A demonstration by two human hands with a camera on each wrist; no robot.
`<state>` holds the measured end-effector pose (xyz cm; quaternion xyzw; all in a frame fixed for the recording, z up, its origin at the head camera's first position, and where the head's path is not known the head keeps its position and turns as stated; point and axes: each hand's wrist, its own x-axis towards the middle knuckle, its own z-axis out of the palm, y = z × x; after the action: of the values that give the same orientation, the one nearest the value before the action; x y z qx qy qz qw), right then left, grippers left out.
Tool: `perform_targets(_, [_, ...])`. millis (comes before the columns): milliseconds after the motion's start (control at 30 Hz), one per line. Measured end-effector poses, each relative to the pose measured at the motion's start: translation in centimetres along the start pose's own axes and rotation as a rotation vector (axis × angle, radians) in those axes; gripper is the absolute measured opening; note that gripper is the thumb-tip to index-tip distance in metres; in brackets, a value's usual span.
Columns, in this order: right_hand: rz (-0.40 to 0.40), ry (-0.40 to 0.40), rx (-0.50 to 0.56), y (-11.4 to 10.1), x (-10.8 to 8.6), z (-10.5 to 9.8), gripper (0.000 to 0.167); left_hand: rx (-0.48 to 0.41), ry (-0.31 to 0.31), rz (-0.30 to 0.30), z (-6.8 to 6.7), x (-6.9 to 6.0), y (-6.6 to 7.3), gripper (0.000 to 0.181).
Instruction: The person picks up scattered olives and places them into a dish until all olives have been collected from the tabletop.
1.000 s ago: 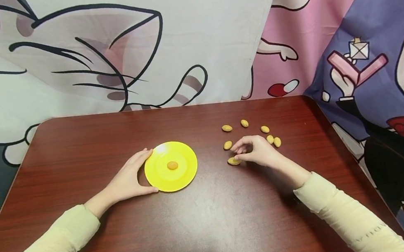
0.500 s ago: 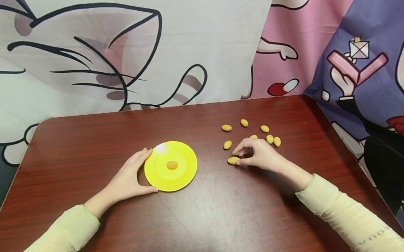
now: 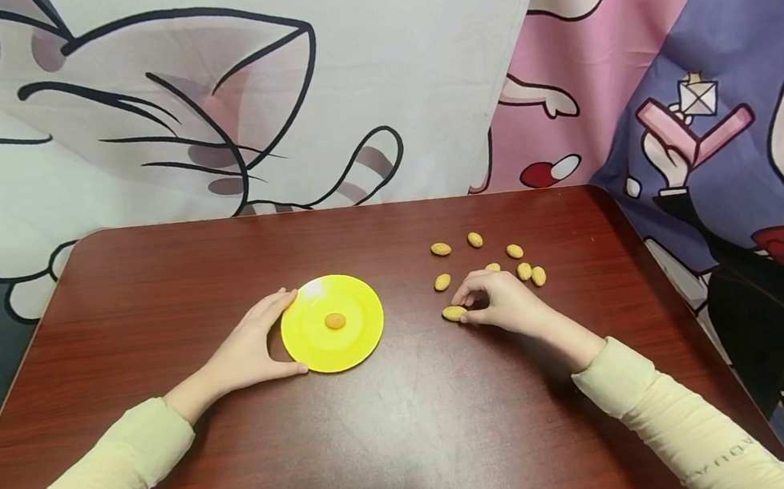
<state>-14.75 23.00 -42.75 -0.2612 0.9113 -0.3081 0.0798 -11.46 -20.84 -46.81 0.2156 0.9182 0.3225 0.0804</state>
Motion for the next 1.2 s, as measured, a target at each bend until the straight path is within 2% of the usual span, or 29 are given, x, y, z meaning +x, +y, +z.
perform_targets(633, [-0.019, 0.03, -0.041, -0.4, 0.2, 0.4, 0.017, -0.007, -0.001, -0.002, 0.0, 0.0, 0.0, 0.118])
perform_targets(867, [-0.051, 0.048, -0.024, -0.4, 0.6, 0.6, 0.017, -0.01, -0.004, -0.001, 0.0, 0.0, 0.1, 0.118])
perform_targets(1200, [-0.031, 0.057, 0.027, -1.8, 2.1, 1.2, 0.017, -0.01, -0.005, -0.01, -0.1, -0.1, 0.3, 0.117])
